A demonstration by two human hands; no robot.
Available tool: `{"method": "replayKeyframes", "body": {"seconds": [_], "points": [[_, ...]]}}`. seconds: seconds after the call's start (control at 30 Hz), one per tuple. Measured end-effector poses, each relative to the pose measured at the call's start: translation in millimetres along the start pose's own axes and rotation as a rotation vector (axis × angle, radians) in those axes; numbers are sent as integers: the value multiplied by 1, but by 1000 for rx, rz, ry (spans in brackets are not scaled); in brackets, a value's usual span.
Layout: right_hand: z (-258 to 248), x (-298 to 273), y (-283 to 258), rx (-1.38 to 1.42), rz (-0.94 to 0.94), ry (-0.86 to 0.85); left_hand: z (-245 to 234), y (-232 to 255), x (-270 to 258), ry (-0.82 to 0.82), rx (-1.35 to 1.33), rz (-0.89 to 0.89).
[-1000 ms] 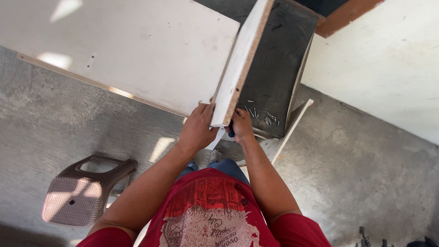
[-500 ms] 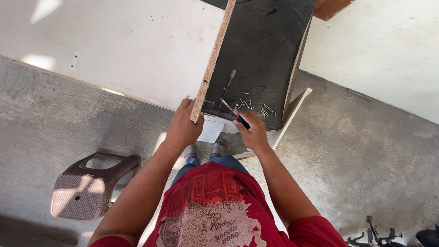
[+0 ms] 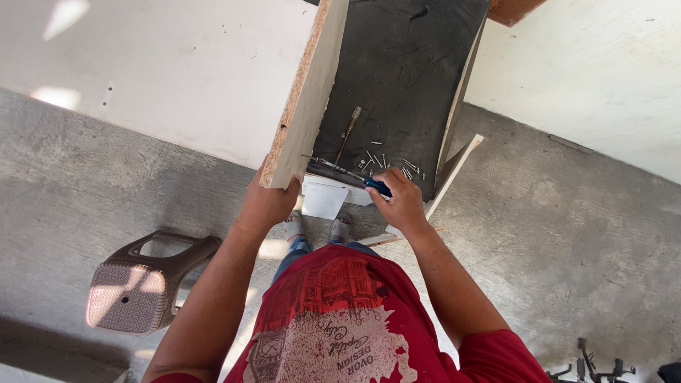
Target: The person assembles a wooden cabinet by attaching a white plastic connector to a board, then joining two boards with screws using a screwdriver. The person positions the boards, aligns holes, and tightens screws to secure the structure.
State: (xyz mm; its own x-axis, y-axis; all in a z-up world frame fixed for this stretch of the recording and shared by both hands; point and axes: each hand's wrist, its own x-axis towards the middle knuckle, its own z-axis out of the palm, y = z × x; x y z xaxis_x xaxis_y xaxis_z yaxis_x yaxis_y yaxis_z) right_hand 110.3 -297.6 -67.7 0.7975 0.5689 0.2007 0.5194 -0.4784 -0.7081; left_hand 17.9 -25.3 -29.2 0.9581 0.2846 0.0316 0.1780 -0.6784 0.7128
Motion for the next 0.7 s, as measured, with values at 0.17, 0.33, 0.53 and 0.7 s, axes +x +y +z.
{"method": "replayKeyframes", "body": {"seconds": [0.17,0.33,0.53,0.7], "points": [[1,3,10,30,-6,-34,2,-7,-3,-81,0,-89],[0,8,16,36,-47,-35,2,-6,0,-102,72,-79],[3,5,20,100,54,-102,1,-2,1,-197,87,-280],[-4,8,33,285,375,-251,1,-3,-1,-149,93,-150]]}}
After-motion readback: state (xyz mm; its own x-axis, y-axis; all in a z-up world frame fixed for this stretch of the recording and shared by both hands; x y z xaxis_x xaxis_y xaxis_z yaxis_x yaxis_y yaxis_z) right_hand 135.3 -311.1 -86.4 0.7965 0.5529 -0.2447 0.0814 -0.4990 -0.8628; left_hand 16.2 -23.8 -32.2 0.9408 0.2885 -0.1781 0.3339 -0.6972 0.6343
